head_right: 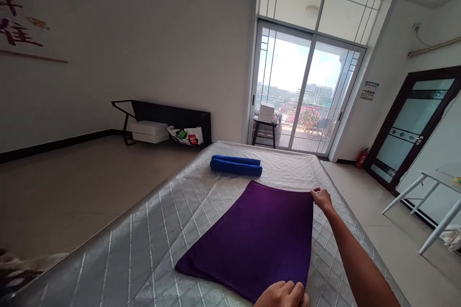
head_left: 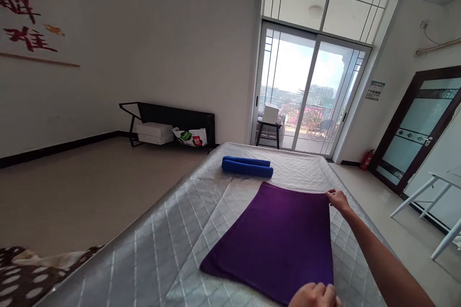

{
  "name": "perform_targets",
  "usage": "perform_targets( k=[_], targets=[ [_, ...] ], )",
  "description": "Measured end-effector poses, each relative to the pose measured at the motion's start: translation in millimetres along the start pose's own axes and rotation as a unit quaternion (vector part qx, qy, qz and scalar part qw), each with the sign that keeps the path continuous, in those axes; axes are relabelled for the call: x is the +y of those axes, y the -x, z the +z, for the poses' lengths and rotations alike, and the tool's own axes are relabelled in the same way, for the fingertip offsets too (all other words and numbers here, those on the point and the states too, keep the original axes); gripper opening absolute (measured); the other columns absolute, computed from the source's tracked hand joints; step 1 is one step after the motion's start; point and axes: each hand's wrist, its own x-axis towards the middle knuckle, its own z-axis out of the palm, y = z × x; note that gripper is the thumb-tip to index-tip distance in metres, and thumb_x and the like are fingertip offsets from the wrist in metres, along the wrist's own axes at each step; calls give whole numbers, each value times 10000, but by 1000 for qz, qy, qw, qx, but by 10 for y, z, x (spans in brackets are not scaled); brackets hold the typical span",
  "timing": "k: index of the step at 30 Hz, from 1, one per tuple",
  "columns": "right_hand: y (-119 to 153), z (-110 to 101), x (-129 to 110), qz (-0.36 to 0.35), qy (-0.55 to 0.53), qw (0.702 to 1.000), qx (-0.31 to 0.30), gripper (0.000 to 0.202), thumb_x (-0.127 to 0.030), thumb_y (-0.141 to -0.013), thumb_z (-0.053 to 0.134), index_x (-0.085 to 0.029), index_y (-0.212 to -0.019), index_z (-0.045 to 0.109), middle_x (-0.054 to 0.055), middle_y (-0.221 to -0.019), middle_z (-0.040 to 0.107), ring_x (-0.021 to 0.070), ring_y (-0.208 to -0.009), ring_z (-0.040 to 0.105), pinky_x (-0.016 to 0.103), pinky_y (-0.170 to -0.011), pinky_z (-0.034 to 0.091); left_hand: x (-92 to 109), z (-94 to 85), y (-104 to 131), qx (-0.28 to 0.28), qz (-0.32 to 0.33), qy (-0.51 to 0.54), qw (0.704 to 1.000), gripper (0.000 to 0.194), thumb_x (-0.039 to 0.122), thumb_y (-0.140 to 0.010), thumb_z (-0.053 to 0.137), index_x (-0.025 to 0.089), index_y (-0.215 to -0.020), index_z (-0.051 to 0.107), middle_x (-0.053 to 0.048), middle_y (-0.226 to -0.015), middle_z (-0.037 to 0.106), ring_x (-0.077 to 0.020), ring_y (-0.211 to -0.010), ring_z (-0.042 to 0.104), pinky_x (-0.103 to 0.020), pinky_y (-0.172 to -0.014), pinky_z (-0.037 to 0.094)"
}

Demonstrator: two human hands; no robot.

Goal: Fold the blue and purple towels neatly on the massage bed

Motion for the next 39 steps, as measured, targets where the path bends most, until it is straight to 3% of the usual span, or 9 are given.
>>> perform_targets(
  k=[3,5,8,12,15,21,26,33,39],
  targets=[
    [267,-465,173,11,-60,998,2,197,-188,-799,548,-138,-915,699,32,-653,700,166,-638,696,245,-591,558,-223,-690,-121,-37,-36,39,998,88,120,-865,548,168,-885,619,14,-653,611,-105,-461,557,-214,-382,387],
    [478,-766,255,18,-101,995,7,185,-168,-802,544,-143,-890,706,39,-671,711,160,-642,700,262,-634,586,-403,-1146,-175,-101,-64,79,990,303,57,-871,495,137,-1147,590,-19,-844,690,-114,-625,665,-195,-528,517],
    [825,-1183,280,30,-215,976,14,152,-142,-790,584,-141,-856,721,69,-736,739,162,-684,714,286,-721,614,-682,-1654,-226,-101,-139,109,979,469,-6,-898,341,190,-1273,542,-42,-1052,708,-104,-798,711,-195,-688,579],
    [1289,-1650,136,9,-349,937,30,112,-127,-770,650,-134,-839,738,75,-778,754,157,-732,724,288,-808,616,-1000,-2047,-375,-44,-220,124,967,322,256,-999,369,243,-1158,650,-5,-980,733,-101,-708,710,-195,-642,583],
    [1600,-1922,-24,-60,-377,923,54,98,-175,-765,708,-142,-849,746,63,-802,760,164,-795,734,303,-869,604,-1159,-2301,-593,-3,-268,128,955,403,485,-978,399,230,-1033,707,-2,-889,747,-122,-642,707,-230,-622,582],
    [1982,-2262,-300,-171,-393,898,97,252,-261,-654,855,-184,-873,757,21,-842,769,179,-850,740,319,-917,596,-1365,-2674,-1042,-37,-395,134,908,430,581,-853,526,236,-1033,709,19,-669,727,-197,-683,737,-265,-635,568],
    [1783,-2252,-367,-157,-398,900,80,233,-228,-681,847,-159,-882,751,37,-787,763,188,-837,747,314,-889,610,-1707,-2436,-1258,-81,-435,166,881,350,506,-831,581,245,-1030,704,35,-662,731,-202,-699,747,-290,-714,575],
    [764,-1895,-412,-63,-449,891,34,122,-111,-723,795,-132,-813,714,44,-758,752,155,-780,742,232,-818,618,-2555,-1396,-1525,-104,-490,292,815,229,342,-790,677,146,-905,709,-22,-732,748,-191,-672,741,-308,-699,606],
    [-444,-1654,-863,-34,-489,869,65,105,-90,-826,665,-173,-764,654,20,-699,721,129,-759,726,213,-763,619,-3428,-634,-2053,-50,-466,205,859,132,133,-834,576,143,-880,699,-10,-734,738,-180,-731,743,-292,-779,581]
  ],
)
